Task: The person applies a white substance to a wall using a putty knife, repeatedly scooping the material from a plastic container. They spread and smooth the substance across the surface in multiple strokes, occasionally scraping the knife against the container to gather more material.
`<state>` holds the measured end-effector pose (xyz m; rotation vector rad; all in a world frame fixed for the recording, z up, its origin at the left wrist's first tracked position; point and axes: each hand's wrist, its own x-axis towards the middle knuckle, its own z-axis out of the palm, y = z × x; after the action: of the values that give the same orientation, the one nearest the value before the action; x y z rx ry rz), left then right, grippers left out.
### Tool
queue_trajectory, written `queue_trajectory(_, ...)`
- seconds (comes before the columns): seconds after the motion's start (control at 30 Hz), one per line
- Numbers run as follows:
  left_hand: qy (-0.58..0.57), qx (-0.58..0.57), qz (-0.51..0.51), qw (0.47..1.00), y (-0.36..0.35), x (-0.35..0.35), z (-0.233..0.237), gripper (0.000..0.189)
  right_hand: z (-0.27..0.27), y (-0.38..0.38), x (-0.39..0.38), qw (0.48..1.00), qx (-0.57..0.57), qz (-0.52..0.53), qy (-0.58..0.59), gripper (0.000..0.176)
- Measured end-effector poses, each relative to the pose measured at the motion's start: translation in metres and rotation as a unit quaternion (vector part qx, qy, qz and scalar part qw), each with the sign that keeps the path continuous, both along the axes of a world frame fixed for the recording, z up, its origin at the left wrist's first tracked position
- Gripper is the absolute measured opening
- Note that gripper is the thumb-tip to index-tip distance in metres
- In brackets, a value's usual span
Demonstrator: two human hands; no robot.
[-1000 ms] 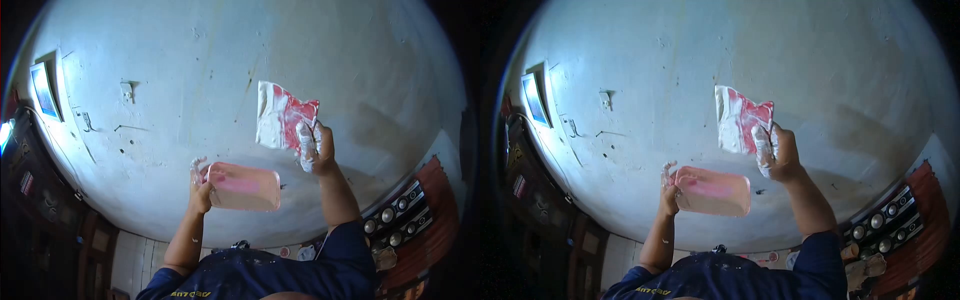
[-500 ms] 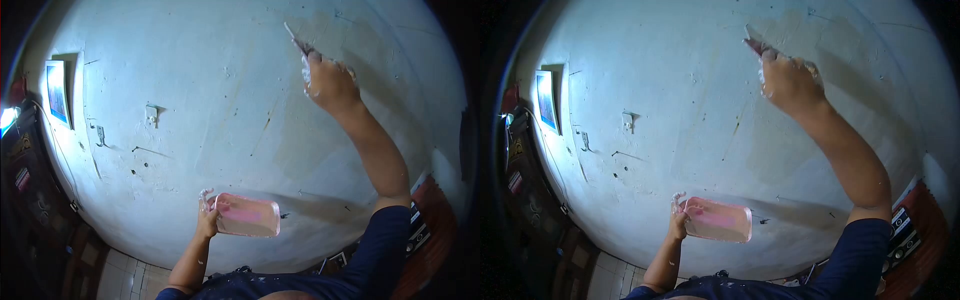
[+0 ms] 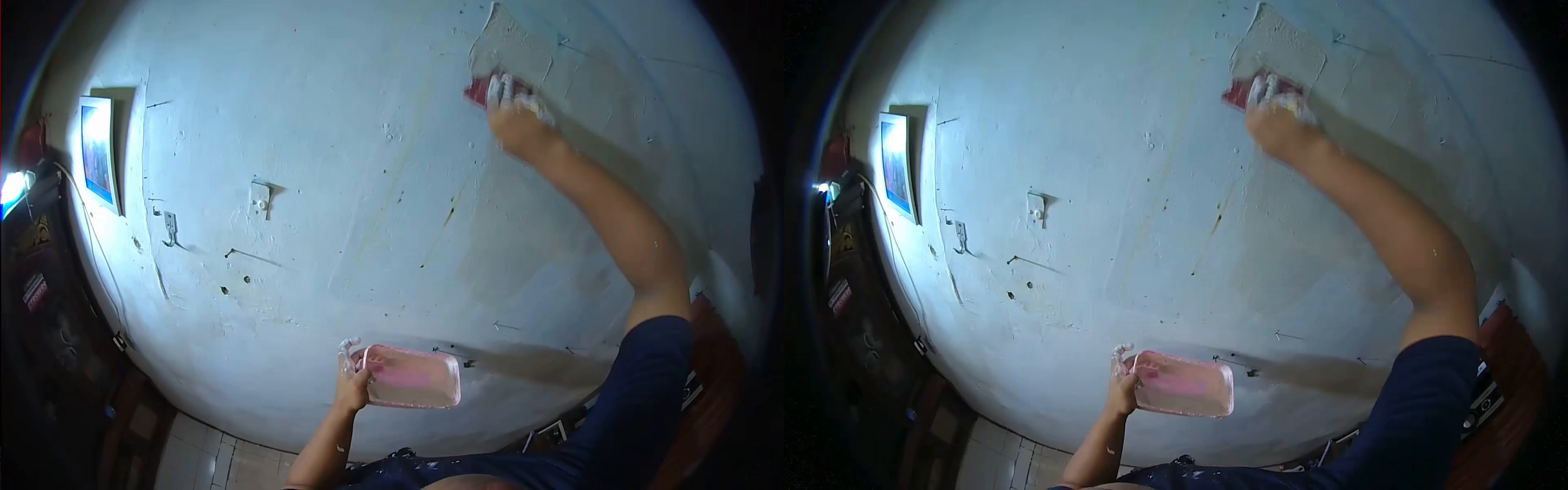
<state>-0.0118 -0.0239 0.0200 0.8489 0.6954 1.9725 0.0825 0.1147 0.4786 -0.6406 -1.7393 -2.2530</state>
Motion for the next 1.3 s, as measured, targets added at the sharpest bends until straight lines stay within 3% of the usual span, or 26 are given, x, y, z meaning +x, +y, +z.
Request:
queue_trajectory(0.03,0.009,-0.009,-0.003,1.000,-0.002,0.001,-0.002,0.060,-0.011,-0.013,0.007,1.000,0.004,0.001,-0.001,0.050)
queue_trajectory(0.1,0.011,-0.026,-0.001,1.000,-0.007,0.002,-0.001,0.059,-0.019,-0.043,0.018,0.994,-0.024,0.099,-0.030,0.052)
queue_trajectory(0.13,0.013,-0.022,0.003,1.000,-0.005,0.001,-0.003,0.059,-0.008,-0.051,0.017,0.994,-0.020,0.103,-0.029,0.052)
queue_trajectory(0.2,0.022,-0.029,-0.002,0.999,-0.003,0.002,-0.013,0.059,0.028,-0.064,0.015,0.982,-0.124,0.043,0.136,0.045)
queue_trajectory(0.27,0.006,-0.025,-0.008,1.000,0.000,0.005,-0.014,0.059,0.066,-0.067,0.013,0.973,-0.074,0.151,0.156,0.035)
queue_trajectory(0.37,0.020,-0.025,-0.009,0.999,0.000,0.011,-0.011,0.060,0.105,-0.026,0.003,0.976,-0.147,0.105,0.125,0.026)
queue_trajectory(0.43,0.026,-0.039,-0.005,0.999,-0.005,0.015,-0.010,0.061,0.084,0.022,-0.002,0.984,-0.175,0.005,-0.022,0.033)
queue_trajectory(0.5,0.011,-0.037,-0.011,0.999,-0.005,0.015,-0.020,0.062,0.012,-0.007,-0.007,0.999,0.013,-0.009,-0.028,0.040)
queue_trajectory(0.6,-0.004,-0.037,-0.006,0.999,-0.005,0.021,-0.030,0.064,-0.049,-0.044,0.006,0.994,-0.043,-0.010,-0.096,0.047)
queue_trajectory(0.67,0.016,-0.042,-0.012,0.999,-0.011,0.019,-0.026,0.064,-0.050,-0.061,0.009,0.981,-0.151,0.073,-0.098,0.046)
queue_trajectory(0.7,0.017,-0.042,-0.008,0.999,-0.013,0.018,-0.025,0.064,-0.033,-0.057,0.010,0.985,-0.052,0.097,-0.131,0.037)
queue_trajectory(0.83,0.018,-0.049,0.003,0.999,-0.009,0.013,-0.028,0.063,0.070,-0.049,0.011,0.973,-0.114,0.173,0.102,0.023)
queue_trajectory(0.93,0.013,-0.049,0.006,0.999,-0.011,0.012,-0.025,0.062,0.104,-0.011,0.022,0.969,-0.160,0.145,0.121,0.023)
queue_trajectory(1.0,0.002,-0.049,0.002,0.999,-0.012,0.009,-0.029,0.061,0.077,0.057,0.038,0.987,-0.075,0.144,-0.015,0.026)
queue_trajectory(1.07,0.030,-0.042,0.015,0.999,-0.008,0.005,-0.040,0.062,0.008,0.030,0.034,0.991,-0.125,0.018,-0.053,0.034)
queue_trajectory(1.1,0.027,-0.042,0.013,0.999,-0.009,0.006,-0.039,0.062,-0.037,0.019,0.035,0.999,-0.001,-0.021,-0.036,0.043)
queue_trajectory(1.13,0.011,-0.038,0.008,0.999,-0.010,0.007,-0.038,0.062,-0.065,-0.012,0.036,0.995,-0.025,-0.022,-0.093,0.047)
queue_trajectory(1.17,-0.004,-0.033,0.004,0.999,-0.011,0.006,-0.036,0.062,-0.092,-0.037,0.041,0.989,-0.119,0.007,-0.093,0.047)
queue_trajectory(1.2,-0.003,-0.033,0.006,0.999,-0.013,0.005,-0.033,0.062,-0.104,-0.053,0.043,0.973,-0.208,0.038,-0.091,0.048)
queue_trajectory(1.3,0.055,-0.064,0.013,0.996,-0.014,0.003,-0.028,0.062,-0.085,-0.074,0.044,0.983,-0.158,0.053,-0.075,0.047)
